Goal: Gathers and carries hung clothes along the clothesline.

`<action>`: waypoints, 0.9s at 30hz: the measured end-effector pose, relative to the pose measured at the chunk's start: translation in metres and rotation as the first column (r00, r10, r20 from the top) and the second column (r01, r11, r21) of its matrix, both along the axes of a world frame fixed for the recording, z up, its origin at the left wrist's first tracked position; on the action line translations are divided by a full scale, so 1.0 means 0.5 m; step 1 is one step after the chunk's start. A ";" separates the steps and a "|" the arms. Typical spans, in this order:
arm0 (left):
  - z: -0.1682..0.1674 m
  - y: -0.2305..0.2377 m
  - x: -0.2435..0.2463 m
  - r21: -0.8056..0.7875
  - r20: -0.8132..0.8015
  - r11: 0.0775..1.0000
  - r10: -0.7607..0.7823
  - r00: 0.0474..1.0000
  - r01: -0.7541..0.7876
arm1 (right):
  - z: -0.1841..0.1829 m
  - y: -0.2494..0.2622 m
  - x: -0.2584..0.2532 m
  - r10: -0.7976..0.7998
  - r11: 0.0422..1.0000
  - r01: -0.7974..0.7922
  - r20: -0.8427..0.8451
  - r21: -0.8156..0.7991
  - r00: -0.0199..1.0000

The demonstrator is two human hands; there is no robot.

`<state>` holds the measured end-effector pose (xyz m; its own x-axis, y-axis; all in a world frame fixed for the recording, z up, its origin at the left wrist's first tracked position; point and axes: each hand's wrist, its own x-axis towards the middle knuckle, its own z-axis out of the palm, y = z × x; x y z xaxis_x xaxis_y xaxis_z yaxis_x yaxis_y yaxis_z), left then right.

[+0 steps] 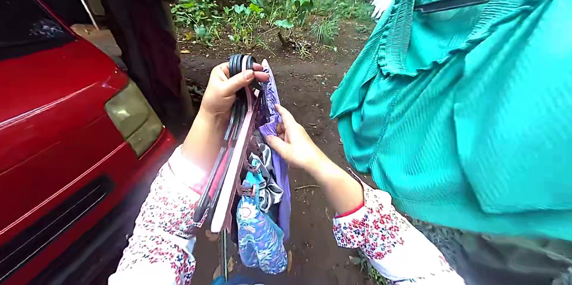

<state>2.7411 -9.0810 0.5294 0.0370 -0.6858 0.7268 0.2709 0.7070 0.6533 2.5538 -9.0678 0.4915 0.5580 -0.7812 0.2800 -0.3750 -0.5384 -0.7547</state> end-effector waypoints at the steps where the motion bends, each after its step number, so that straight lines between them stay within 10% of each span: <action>1: -0.002 -0.012 0.012 -0.006 0.005 1.000 -0.016 1.000 0.016 | -0.004 -0.007 0.006 -0.017 1.000 0.017 0.039 0.003 0.999; 14: -0.003 -0.151 0.242 0.039 0.087 0.999 -0.039 0.995 0.036 | 0.305 -0.121 -0.024 -0.207 0.937 0.254 0.207 -0.240 0.956; 27: -0.070 -0.203 0.314 0.041 0.159 0.992 0.109 0.981 -0.116 | 0.647 -0.292 0.039 -0.503 0.614 0.738 0.582 -0.280 0.639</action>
